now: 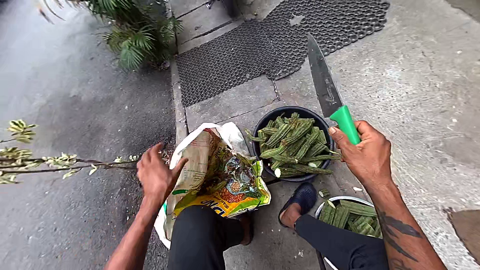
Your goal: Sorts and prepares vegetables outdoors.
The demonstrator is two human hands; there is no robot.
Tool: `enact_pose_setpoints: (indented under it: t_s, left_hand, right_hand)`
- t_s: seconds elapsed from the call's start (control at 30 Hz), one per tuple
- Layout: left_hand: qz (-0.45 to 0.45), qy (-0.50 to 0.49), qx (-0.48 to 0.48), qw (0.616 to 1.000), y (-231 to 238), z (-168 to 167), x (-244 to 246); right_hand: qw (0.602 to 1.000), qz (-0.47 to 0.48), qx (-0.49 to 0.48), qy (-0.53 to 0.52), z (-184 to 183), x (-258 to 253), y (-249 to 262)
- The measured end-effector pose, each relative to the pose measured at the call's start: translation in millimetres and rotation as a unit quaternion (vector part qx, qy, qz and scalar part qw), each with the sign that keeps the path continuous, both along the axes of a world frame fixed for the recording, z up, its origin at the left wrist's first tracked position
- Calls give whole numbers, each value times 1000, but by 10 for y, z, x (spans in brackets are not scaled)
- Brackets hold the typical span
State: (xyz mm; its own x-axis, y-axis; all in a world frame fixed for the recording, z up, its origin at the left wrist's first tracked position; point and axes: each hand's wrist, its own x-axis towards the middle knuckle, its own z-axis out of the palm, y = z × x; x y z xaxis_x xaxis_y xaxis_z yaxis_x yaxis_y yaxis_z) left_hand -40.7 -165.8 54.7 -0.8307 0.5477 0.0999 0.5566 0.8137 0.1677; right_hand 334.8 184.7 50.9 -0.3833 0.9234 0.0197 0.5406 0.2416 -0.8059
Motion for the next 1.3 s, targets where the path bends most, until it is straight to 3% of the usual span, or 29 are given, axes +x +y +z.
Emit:
enact_pose_setpoints:
  t_s: [0.1,0.17,0.23,0.33,0.4,0.5,0.6,0.67,0.73,0.8,0.9,1.0,1.13,1.3]
  left_hand:
    - [227,-93,-22,969,-1180,-276,423]
    - [322,-188,-24,928,-1631,-645,737]
    - [377,-276,43,883,-1797,-941,884]
    - [406,-283,282,822,-1551,-1045,613]
    - [365,-268,447,772,-1109,-747,223]
    - [239,-282,578,727,-368,157,-117]
    - [80,-293,603,737,159,1088,122]
    - [-2,-277,577,768,252,1412,362]
    - [-17,-241,542,805,224,1385,404]
    - [22,-248,507,825,149,1136,324]
    - [120,-314,523,783,113,752,358]
    - [149,-369,528,750,167,606,608]
    - [74,-443,497,743,334,656,918]
    - [-55,-528,435,728,417,751,1099]
  right_hand:
    - [1000,18,12,-15,18,-111,-112]
    - [999,29,18,-29,32,-174,-201]
    - [998,44,22,-32,41,-217,-288]
    - [997,62,44,-33,47,-253,-349]
    - [996,64,50,-36,71,-266,-358]
    - [997,64,35,-25,118,-326,-395]
    - [997,70,31,24,179,-394,-441]
    - [995,82,34,48,213,-429,-504]
    - [993,95,37,53,179,-425,-540]
    - [993,109,29,47,140,-386,-576]
    - [989,129,-21,76,94,-349,-671]
    - [965,162,-133,158,139,-367,-910]
    - [924,203,-200,255,198,-633,-1492]
    - [933,191,-151,265,234,-1302,-2106]
